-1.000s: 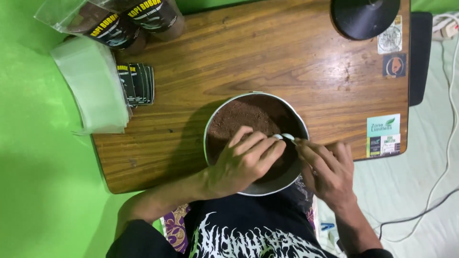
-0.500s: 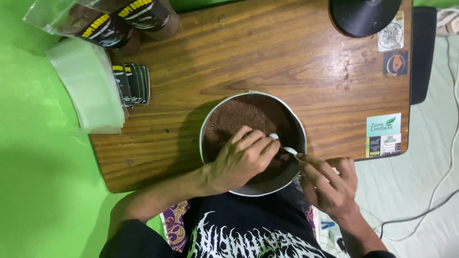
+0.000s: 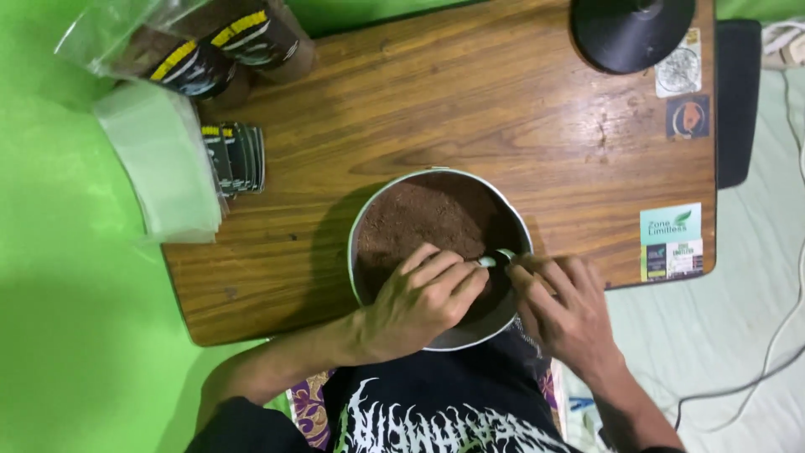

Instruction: Using a small spoon to remove small white impurities, possibly insect eggs, from a bowl of ground coffee.

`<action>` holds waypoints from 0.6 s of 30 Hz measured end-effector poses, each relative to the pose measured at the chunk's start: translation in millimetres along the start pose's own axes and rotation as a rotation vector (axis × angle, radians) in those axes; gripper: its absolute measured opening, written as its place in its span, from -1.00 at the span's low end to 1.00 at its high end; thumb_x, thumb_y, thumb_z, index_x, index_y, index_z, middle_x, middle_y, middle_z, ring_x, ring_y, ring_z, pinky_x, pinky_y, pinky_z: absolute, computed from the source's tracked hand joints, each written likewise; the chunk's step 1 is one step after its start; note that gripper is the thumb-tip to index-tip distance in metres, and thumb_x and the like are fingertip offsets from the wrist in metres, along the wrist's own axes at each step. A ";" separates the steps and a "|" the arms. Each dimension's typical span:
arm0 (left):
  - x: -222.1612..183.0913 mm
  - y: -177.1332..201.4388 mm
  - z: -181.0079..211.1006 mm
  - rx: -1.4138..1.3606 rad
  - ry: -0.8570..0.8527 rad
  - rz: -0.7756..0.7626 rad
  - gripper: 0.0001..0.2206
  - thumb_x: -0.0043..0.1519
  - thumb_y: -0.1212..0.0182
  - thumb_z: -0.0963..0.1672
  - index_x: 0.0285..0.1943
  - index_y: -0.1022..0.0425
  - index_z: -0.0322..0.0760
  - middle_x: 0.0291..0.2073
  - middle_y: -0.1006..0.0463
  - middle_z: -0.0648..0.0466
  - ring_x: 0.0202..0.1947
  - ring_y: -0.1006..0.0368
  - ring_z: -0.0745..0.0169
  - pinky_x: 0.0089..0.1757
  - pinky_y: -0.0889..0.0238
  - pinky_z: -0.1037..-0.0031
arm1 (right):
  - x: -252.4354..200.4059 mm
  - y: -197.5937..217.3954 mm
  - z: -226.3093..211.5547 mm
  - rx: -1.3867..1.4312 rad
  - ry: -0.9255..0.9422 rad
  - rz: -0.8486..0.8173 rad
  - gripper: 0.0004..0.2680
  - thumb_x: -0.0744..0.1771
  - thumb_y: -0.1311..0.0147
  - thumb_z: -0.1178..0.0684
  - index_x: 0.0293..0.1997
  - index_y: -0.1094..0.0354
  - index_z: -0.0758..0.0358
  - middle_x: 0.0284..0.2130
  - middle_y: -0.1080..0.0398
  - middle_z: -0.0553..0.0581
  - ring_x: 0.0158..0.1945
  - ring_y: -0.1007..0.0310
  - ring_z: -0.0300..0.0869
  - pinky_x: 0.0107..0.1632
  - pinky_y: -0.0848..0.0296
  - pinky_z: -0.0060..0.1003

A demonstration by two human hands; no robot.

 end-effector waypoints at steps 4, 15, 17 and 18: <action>-11.2 -18.6 -12.8 0.109 0.018 -0.055 -0.94 0.19 -0.30 -0.29 -0.21 -0.55 -0.39 -0.46 -0.54 -0.08 -0.36 -0.52 0.02 -0.24 -0.36 0.30 | -2.7 5.9 2.2 0.012 -0.016 0.106 -0.88 0.29 -0.10 0.20 -0.18 -0.52 0.13 -0.28 -0.50 0.15 -0.41 -0.23 -0.02 -0.30 -0.29 -0.18; -3.6 5.3 -13.3 0.285 -0.026 -0.115 -0.95 0.15 -0.36 -0.26 -0.25 -0.61 -0.37 -0.52 -0.55 -0.06 -0.40 -0.52 0.08 -0.22 -0.36 0.31 | 45.1 -2.5 -4.9 0.016 0.001 0.092 -0.92 0.30 -0.11 0.25 -0.22 -0.49 0.21 -0.29 -0.50 0.16 -0.40 -0.26 0.05 -0.31 -0.26 -0.14; -6.7 2.4 -18.1 0.341 -0.025 -0.102 -0.96 0.14 -0.35 -0.27 -0.29 -0.59 -0.37 -0.56 -0.52 -0.04 -0.41 -0.51 0.07 -0.20 -0.36 0.30 | 39.3 -1.8 -3.3 0.010 0.023 0.120 -0.92 0.30 -0.11 0.23 -0.21 -0.50 0.18 -0.28 -0.50 0.15 -0.41 -0.21 0.03 -0.31 -0.24 -0.16; -11.3 2.3 -19.2 0.373 -0.040 -0.111 -0.95 0.12 -0.35 -0.27 -0.32 -0.58 -0.37 -0.60 -0.48 -0.02 -0.43 -0.50 0.05 -0.19 -0.35 0.28 | 33.5 -1.2 -6.7 -0.002 0.010 0.143 -0.91 0.30 -0.11 0.22 -0.21 -0.50 0.16 -0.27 -0.50 0.13 -0.41 -0.16 0.00 -0.31 -0.22 -0.17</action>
Point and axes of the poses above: each hand's wrist, its own x-axis towards the middle knuckle, its own y-axis out of the back of the hand, z = x × y, the point moved 4 cm from there along x, towards the middle knuckle
